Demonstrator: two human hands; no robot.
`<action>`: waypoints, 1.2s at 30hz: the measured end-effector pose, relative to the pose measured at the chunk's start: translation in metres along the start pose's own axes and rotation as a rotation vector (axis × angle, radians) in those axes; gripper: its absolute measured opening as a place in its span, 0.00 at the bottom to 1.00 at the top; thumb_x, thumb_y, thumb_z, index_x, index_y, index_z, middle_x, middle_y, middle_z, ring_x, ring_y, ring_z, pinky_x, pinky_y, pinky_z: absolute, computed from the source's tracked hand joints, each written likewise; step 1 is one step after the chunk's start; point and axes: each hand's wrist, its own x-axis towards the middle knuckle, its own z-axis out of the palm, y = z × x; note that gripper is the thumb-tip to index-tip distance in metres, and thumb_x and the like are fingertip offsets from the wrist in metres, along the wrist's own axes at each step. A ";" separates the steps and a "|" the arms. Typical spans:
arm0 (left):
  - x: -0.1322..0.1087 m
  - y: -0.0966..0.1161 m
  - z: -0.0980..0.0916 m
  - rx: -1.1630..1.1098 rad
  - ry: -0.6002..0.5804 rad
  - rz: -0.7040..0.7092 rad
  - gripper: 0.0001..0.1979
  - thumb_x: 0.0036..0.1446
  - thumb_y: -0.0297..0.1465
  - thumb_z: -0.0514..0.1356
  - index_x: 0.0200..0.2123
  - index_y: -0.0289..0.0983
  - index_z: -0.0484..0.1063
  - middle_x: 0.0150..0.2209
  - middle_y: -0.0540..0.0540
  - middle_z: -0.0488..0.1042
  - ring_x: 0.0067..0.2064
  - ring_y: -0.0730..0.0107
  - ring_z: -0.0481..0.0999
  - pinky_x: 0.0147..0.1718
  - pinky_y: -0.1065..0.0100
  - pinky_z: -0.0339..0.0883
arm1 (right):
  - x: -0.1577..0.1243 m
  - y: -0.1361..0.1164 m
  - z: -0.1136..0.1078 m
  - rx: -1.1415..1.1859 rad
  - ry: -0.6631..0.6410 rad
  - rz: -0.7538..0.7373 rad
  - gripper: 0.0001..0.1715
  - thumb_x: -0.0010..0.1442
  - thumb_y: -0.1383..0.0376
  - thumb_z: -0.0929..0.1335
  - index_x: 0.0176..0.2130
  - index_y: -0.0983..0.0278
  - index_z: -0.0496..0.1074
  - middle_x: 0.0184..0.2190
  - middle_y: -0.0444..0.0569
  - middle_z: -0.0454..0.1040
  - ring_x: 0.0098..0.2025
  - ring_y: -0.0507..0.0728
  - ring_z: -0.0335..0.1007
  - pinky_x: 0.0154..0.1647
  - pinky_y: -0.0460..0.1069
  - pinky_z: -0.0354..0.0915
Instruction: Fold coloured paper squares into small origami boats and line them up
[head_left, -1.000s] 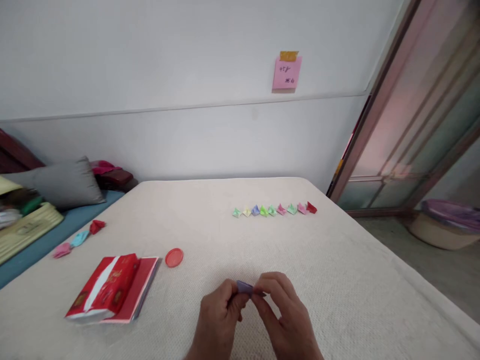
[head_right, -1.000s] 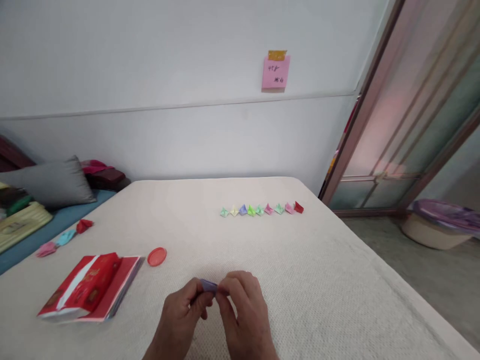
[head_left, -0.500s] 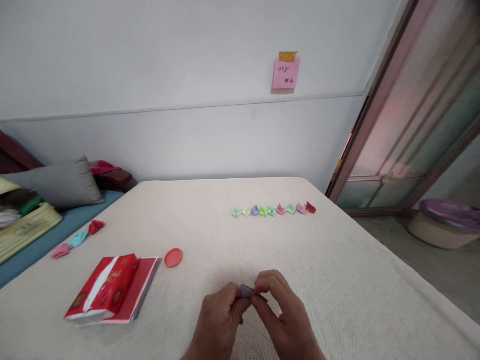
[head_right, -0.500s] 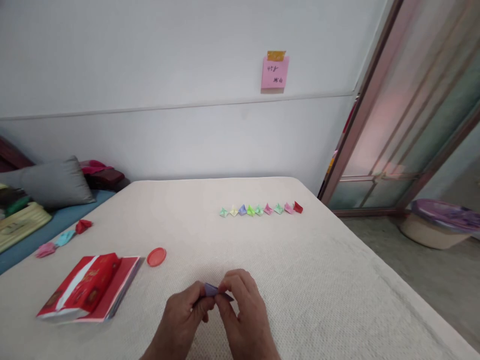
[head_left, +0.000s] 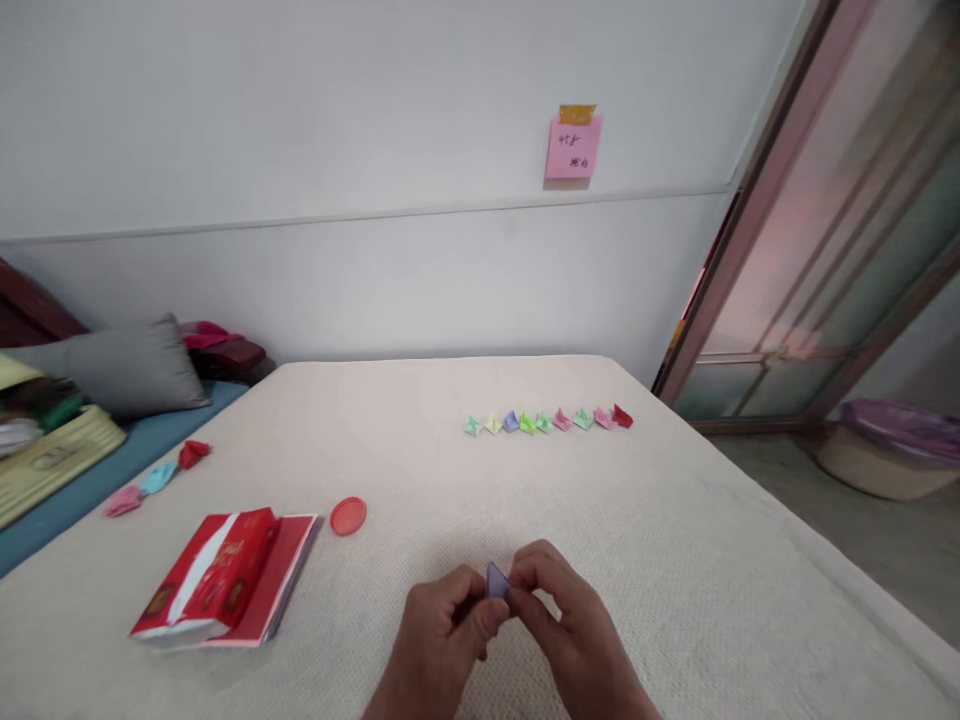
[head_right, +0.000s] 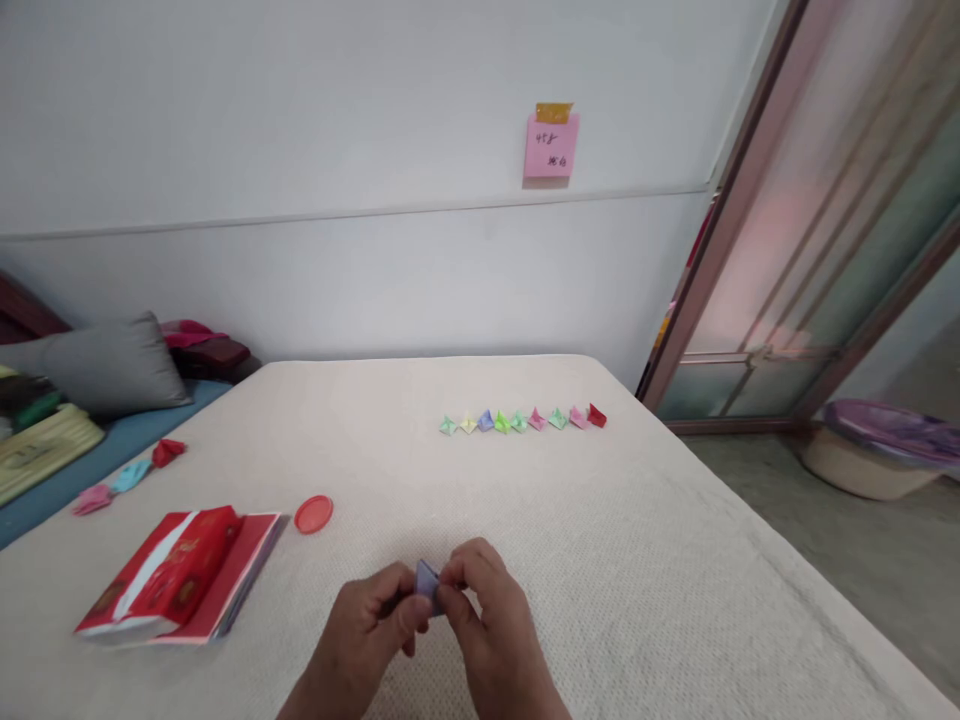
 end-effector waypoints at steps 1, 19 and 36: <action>0.001 0.001 -0.001 -0.064 0.009 -0.005 0.17 0.61 0.39 0.54 0.24 0.36 0.68 0.20 0.51 0.66 0.24 0.72 0.66 0.24 0.71 0.57 | 0.001 -0.001 0.000 0.084 -0.034 0.068 0.10 0.58 0.66 0.64 0.25 0.62 0.63 0.26 0.44 0.63 0.30 0.54 0.59 0.32 0.49 0.55; 0.008 -0.015 0.001 -1.041 -0.069 -0.348 0.04 0.55 0.26 0.63 0.29 0.33 0.71 0.22 0.51 0.68 0.17 0.85 0.62 0.17 0.79 0.52 | 0.003 0.020 0.013 1.052 -0.074 0.680 0.07 0.46 0.69 0.73 0.22 0.70 0.72 0.15 0.38 0.59 0.16 0.43 0.46 0.16 0.41 0.40; 0.005 -0.013 0.005 -1.037 -0.031 -0.272 0.13 0.47 0.18 0.62 0.38 0.34 0.74 0.27 0.51 0.71 0.22 0.82 0.65 0.19 0.78 0.55 | 0.003 0.026 0.018 1.183 0.105 0.800 0.07 0.48 0.69 0.73 0.25 0.72 0.73 0.15 0.40 0.65 0.15 0.42 0.53 0.12 0.37 0.48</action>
